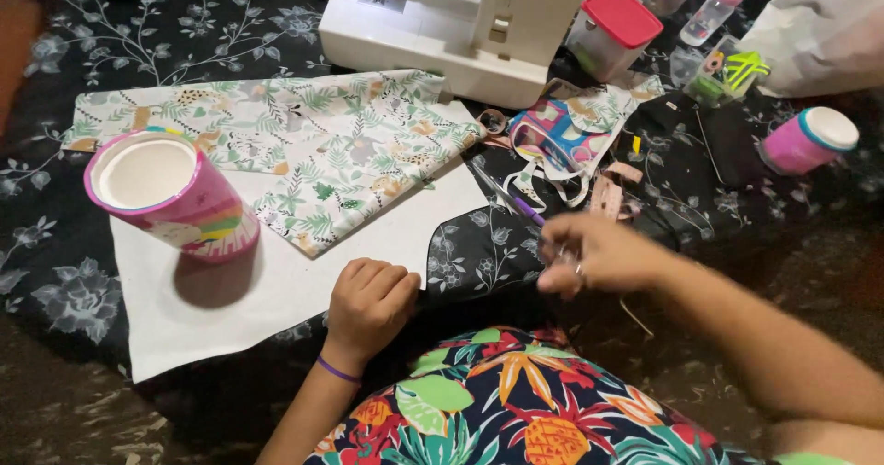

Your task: The person cuts a circular piece of white fabric using scissors. They then trace a circle onto a larger piece of white fabric using a pink tumbler as a template and a purple pen. Finally, they cut out the traced circle from the white fabric.

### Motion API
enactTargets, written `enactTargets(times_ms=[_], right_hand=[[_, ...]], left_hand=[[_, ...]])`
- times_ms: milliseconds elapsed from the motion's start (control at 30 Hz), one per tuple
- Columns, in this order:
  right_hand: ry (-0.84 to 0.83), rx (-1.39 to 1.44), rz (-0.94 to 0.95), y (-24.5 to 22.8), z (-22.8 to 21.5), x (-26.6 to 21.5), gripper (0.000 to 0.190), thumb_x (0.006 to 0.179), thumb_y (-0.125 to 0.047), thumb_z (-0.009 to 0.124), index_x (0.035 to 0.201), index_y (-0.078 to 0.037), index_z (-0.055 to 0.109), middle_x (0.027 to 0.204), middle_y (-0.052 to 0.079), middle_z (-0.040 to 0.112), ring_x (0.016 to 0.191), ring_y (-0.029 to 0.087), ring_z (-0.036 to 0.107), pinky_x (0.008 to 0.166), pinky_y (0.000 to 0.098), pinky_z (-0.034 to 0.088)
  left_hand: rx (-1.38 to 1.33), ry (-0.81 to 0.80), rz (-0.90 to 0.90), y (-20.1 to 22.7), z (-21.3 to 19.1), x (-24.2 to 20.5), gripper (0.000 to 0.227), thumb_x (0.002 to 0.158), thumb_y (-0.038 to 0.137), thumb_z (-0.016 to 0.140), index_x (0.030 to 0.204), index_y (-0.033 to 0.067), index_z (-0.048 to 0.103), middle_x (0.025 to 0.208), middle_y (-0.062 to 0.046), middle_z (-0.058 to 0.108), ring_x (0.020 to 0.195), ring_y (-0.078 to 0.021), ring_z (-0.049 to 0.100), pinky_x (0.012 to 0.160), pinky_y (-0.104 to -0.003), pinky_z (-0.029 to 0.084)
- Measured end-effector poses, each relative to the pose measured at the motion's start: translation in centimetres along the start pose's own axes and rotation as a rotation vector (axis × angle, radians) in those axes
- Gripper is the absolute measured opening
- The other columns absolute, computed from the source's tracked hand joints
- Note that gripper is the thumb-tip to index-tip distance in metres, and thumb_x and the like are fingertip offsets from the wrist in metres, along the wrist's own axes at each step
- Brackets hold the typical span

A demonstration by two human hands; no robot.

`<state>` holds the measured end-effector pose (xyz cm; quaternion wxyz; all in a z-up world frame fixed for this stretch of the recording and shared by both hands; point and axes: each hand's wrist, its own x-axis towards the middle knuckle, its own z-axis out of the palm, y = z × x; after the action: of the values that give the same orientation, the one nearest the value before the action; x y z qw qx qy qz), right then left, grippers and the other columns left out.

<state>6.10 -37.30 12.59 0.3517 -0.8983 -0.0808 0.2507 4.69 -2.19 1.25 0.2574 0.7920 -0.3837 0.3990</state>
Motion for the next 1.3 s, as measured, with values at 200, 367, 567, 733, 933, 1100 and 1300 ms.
enactTargets(times_ms=[200, 367, 567, 733, 933, 1100, 1300], right_hand=[[-0.298, 0.926, 0.033, 1.4, 13.2, -1.2, 0.047, 0.1, -0.051, 0.067, 0.091, -0.005, 0.061, 0.069, 0.01, 0.066, 0.057, 0.017, 0.075, 0.043, 0.0176, 0.05], [-0.234, 1.067, 0.027, 0.1, 17.5, 1.1, 0.051, 0.099, -0.057, 0.063, 0.097, -0.007, 0.053, 0.078, 0.015, 0.063, 0.056, 0.023, 0.072, 0.041, 0.0255, 0.052], [-0.045, 1.004, 0.071, -4.0, 19.2, 3.4, 0.051, 0.098, -0.054, 0.065, 0.094, -0.005, 0.051, 0.076, 0.017, 0.066, 0.051, 0.021, 0.069, 0.037, 0.0251, 0.051], [-0.014, 1.01, 0.092, -4.0, 19.8, 4.2, 0.055, 0.1, -0.053, 0.064, 0.087, 0.0, 0.058, 0.057, 0.02, 0.066, 0.044, 0.024, 0.065, 0.04, 0.0252, 0.048], [0.056, 0.984, 0.105, -3.5, 20.6, 4.8, 0.053, 0.098, -0.051, 0.066, 0.087, 0.0, 0.056, 0.055, 0.019, 0.064, 0.04, 0.023, 0.062, 0.038, 0.0258, 0.045], [0.11, 0.991, 0.091, -3.1, 20.9, 4.7, 0.046, 0.1, -0.043, 0.068, 0.091, 0.0, 0.057, 0.063, 0.017, 0.061, 0.044, 0.023, 0.065, 0.037, 0.0272, 0.046], [0.129, 0.887, 0.107, -3.9, 20.0, 4.0, 0.048, 0.099, -0.046, 0.07, 0.084, -0.004, 0.054, 0.051, 0.014, 0.057, 0.037, 0.018, 0.054, 0.038, 0.0261, 0.039]], left_hand=[[0.05, 0.046, 0.053, 0.2, -0.1, -0.1, 0.009, 0.101, 0.004, 0.074, 0.093, 0.0057, 0.071, 0.09, -0.007, 0.072, 0.076, -0.0256, 0.065, 0.069, -0.039, 0.05], [0.049, 0.057, 0.07, 0.2, -0.4, 0.1, 0.005, 0.104, 0.006, 0.071, 0.099, 0.0031, 0.071, 0.093, -0.009, 0.071, 0.077, -0.0269, 0.064, 0.069, -0.04, 0.049], [0.029, 0.057, 0.079, -0.1, -0.3, -0.7, 0.008, 0.105, 0.004, 0.066, 0.104, 0.0006, 0.074, 0.099, -0.012, 0.073, 0.082, -0.0289, 0.066, 0.071, -0.042, 0.051], [0.037, 0.055, 0.086, -0.4, -0.2, -1.0, 0.009, 0.105, 0.004, 0.067, 0.105, 0.0007, 0.075, 0.1, -0.012, 0.072, 0.084, -0.0282, 0.067, 0.073, -0.042, 0.052], [0.015, 0.057, 0.102, -0.5, -0.6, -0.7, 0.012, 0.107, 0.004, 0.063, 0.104, -0.0011, 0.074, 0.097, -0.012, 0.071, 0.081, -0.0274, 0.065, 0.071, -0.041, 0.05], [-0.005, 0.066, 0.104, -0.6, -0.5, -1.0, 0.015, 0.108, 0.005, 0.061, 0.105, -0.002, 0.074, 0.098, -0.012, 0.071, 0.083, -0.0279, 0.066, 0.072, -0.041, 0.05], [-0.009, 0.081, 0.11, -0.6, -0.5, -1.1, 0.018, 0.108, 0.004, 0.058, 0.103, -0.0022, 0.074, 0.095, -0.012, 0.07, 0.08, -0.0274, 0.065, 0.07, -0.04, 0.048]])
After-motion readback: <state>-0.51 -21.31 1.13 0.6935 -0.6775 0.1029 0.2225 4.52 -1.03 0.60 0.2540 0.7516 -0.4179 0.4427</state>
